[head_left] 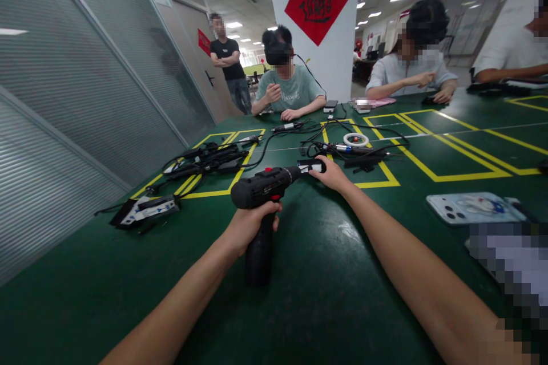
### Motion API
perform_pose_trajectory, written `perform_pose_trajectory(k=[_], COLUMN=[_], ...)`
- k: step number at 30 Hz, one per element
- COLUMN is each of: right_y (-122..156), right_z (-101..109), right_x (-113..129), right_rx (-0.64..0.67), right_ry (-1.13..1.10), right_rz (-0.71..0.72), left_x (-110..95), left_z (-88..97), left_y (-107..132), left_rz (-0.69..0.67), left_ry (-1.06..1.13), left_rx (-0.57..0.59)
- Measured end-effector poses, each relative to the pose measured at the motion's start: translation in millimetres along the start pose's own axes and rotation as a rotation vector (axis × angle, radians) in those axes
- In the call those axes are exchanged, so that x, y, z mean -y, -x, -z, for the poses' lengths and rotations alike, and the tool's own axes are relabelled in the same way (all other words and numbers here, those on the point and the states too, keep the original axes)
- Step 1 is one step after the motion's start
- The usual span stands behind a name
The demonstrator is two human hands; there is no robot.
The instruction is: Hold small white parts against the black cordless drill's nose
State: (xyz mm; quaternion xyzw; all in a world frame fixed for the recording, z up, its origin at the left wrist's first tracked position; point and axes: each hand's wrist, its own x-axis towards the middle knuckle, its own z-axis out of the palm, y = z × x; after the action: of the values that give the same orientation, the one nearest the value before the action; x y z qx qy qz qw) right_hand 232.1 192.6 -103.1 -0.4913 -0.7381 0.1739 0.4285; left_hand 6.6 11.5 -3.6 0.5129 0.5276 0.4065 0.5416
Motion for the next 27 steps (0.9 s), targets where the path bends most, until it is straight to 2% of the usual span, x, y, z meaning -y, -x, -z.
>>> perform_pose_trajectory(k=[27], right_y=[-0.4], right_z=[0.0], right_x=[-0.3], right_rx=[-0.001], right_ry=[0.001], right_rz=[-0.007], left_x=[2.4], left_z=[2.1], left_y=[-1.8], left_rz=[0.001], left_ry=[0.018], left_rx=[0.002])
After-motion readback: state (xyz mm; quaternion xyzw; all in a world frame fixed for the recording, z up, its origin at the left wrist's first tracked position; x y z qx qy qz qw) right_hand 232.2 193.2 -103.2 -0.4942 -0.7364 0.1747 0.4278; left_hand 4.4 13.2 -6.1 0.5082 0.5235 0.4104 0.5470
